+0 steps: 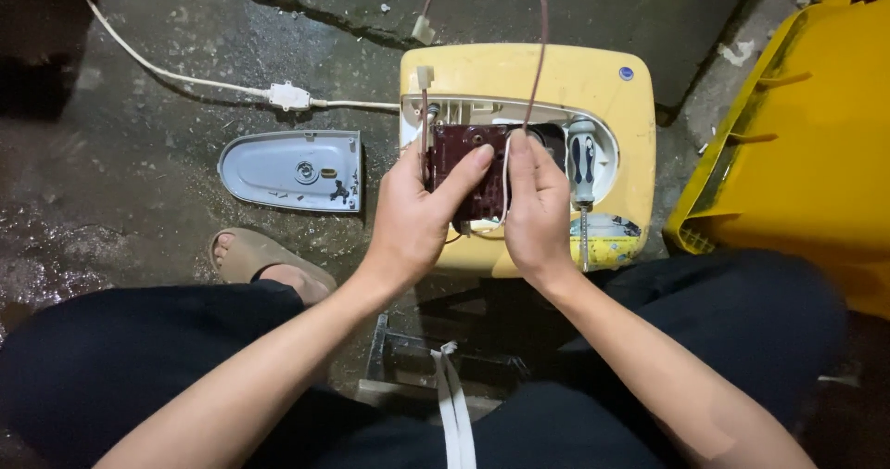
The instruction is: Disassembling a small appliance to inspect and remove internal components using a screwdriver.
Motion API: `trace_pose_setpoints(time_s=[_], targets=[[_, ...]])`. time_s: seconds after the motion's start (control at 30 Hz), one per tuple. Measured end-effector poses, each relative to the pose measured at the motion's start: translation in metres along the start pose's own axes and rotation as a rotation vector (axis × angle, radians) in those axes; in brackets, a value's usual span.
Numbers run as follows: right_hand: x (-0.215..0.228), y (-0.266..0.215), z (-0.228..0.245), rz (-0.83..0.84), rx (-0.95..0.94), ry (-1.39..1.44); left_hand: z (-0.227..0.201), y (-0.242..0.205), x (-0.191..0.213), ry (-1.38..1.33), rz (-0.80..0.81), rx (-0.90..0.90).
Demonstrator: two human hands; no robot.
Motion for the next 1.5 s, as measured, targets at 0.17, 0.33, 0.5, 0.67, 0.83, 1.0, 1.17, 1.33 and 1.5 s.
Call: trace_pose_setpoints(time_s=[0.17, 0.33, 0.5, 0.67, 0.83, 1.0, 1.17, 1.33, 1.5], targets=[[0.005, 0.003, 0.003, -0.011, 0.078, -0.081, 0.003, 0.000, -0.005, -0.074, -0.002, 0.019], [0.007, 0.010, 0.015, 0.025, 0.118, -0.166, 0.004, -0.001, -0.005, -0.093, -0.020, 0.009], [0.003, 0.006, 0.029, 0.164, 0.112, -0.190, 0.002, 0.012, -0.005, -0.235, 0.114, 0.026], [-0.006, -0.009, 0.026, 0.074, 0.118, -0.126, 0.017, 0.004, 0.008, -0.261, 0.003, 0.084], [-0.015, -0.004, 0.014, 0.190, 0.069, -0.052, 0.029, 0.000, 0.028, -0.293, -0.109, 0.173], [-0.020, -0.007, 0.035, 0.078, 0.054, -0.099, 0.028, -0.004, 0.021, -0.310, -0.071, 0.138], [-0.026, -0.011, 0.035, 0.036, 0.104, -0.206, 0.028, -0.005, 0.022, -0.284, -0.131, 0.202], [-0.016, -0.005, 0.036, 0.086, 0.185, -0.249, 0.016, -0.004, 0.019, -0.232, -0.070, 0.137], [0.002, -0.004, 0.019, 0.013, 0.169, -0.203, 0.013, -0.007, 0.014, -0.213, -0.026, 0.182]])
Point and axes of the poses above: each hand's wrist, its own y-axis towards the middle knuckle, its own x-axis out of the back of the hand, z = x × y, the point moved 9 cm from there along y, towards the middle knuckle, and after that the axes turned 11 degrees about x, right-handed, at the moved point
